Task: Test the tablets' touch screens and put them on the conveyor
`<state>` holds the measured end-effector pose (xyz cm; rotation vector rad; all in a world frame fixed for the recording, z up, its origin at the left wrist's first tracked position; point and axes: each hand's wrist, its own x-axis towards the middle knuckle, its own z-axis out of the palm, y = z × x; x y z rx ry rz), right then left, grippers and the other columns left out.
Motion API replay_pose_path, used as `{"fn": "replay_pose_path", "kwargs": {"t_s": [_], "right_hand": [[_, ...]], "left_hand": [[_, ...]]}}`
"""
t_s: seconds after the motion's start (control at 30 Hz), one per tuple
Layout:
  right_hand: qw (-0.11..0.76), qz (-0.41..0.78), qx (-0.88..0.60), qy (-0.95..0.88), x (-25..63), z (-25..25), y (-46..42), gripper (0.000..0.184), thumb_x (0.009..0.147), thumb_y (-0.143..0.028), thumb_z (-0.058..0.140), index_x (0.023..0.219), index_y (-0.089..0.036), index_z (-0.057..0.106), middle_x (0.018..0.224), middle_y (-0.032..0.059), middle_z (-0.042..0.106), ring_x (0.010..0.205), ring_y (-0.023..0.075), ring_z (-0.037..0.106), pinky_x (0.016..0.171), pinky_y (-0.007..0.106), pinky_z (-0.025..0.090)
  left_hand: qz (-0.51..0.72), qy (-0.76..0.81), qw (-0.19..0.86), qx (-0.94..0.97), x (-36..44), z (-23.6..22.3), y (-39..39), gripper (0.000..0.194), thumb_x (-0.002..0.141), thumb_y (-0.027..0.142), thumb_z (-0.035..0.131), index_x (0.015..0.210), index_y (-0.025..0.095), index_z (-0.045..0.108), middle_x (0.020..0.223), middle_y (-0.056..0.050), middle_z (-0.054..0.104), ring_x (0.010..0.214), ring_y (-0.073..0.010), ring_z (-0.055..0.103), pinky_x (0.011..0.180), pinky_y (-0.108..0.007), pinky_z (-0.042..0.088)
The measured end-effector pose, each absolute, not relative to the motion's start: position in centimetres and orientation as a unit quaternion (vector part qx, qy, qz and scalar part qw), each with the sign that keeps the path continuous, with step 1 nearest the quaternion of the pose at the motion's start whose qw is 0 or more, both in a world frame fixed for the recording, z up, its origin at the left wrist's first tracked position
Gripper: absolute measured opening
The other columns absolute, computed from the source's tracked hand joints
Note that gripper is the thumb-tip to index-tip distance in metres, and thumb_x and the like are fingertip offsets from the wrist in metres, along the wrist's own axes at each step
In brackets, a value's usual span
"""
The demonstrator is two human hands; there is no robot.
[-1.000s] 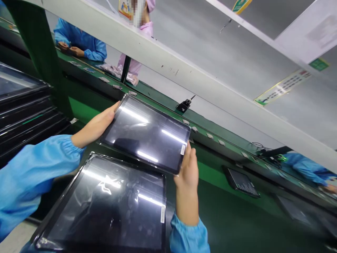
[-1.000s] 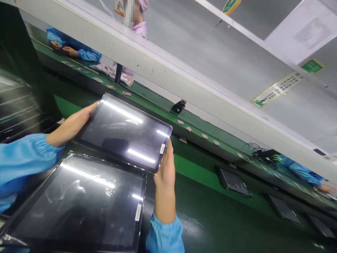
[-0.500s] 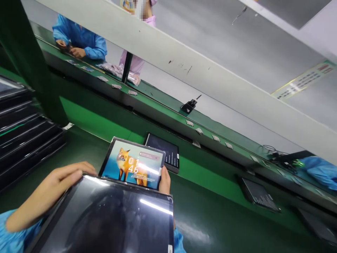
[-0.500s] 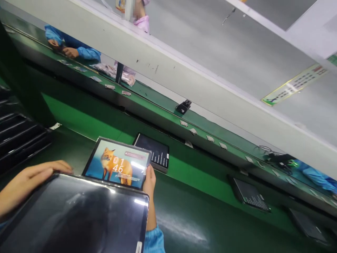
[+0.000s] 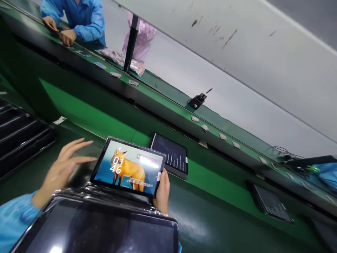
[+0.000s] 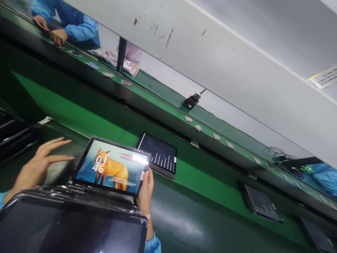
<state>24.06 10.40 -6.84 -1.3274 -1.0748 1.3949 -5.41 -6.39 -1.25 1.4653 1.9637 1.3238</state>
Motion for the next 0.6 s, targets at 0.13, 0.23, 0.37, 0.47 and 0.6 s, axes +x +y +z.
{"fn": "replay_pose_path", "kwargs": {"t_s": [0.13,0.23,0.37,0.47,0.6], "right_hand": [[0.454,0.559,-0.54,-0.436,24.2,-7.3,10.4,0.063,0.083,-0.065,0.06,0.124,-0.018,0.065,0.127,0.0098,0.068,0.116,0.0267,0.062,0.099,0.039,0.047],[0.462,0.557,-0.528,-0.445,24.2,-7.6,10.3,0.063,0.083,-0.065,0.058,0.124,-0.018,0.065,0.125,0.0103,0.069,0.112,0.0264,0.063,0.096,0.038,0.049],[0.463,0.544,-0.529,-0.458,24.2,-7.6,10.2,0.064,0.083,-0.066,0.057,0.124,-0.017,0.065,0.125,0.0105,0.068,0.112,0.0263,0.063,0.096,0.038,0.048],[0.463,0.556,-0.531,-0.441,24.1,-7.5,10.2,0.068,0.082,-0.068,0.058,0.126,-0.017,0.063,0.123,0.0111,0.069,0.109,0.0262,0.065,0.093,0.037,0.049],[0.472,0.565,-0.531,-0.419,24.0,-7.1,10.1,0.072,0.08,-0.069,0.06,0.128,-0.016,0.061,0.123,0.0112,0.069,0.105,0.0252,0.066,0.09,0.036,0.051]], "left_hand": [[0.401,0.608,0.159,0.666,-5.5,-3.1,-2.5,0.04,0.096,0.047,0.039,0.1,0.04,0.078,0.155,0.01,0.041,0.151,-0.0345,0.015,0.123,-0.056,0.002],[0.369,0.618,0.169,0.673,-6.6,-3.7,-0.5,0.037,0.096,0.046,0.041,0.105,0.036,0.076,0.153,0.01,0.044,0.152,-0.0324,0.013,0.123,-0.054,-0.004],[0.502,0.735,0.172,0.423,-7.7,-4.4,0.7,0.053,0.099,0.049,0.039,0.144,0.023,0.048,0.162,0.004,0.027,0.152,-0.0257,0.01,0.125,-0.041,0.002],[0.546,0.707,0.299,0.335,-6.6,-5.5,0.4,0.065,0.093,0.06,0.046,0.143,0.017,0.049,0.152,-0.006,0.047,0.145,-0.03,0.034,0.122,-0.039,0.025],[0.561,0.622,0.427,0.341,-5.4,-6.4,-0.7,0.07,0.089,0.06,0.052,0.148,0.023,0.044,0.152,-0.009,0.046,0.138,-0.0343,0.044,0.108,-0.042,0.047]]}}
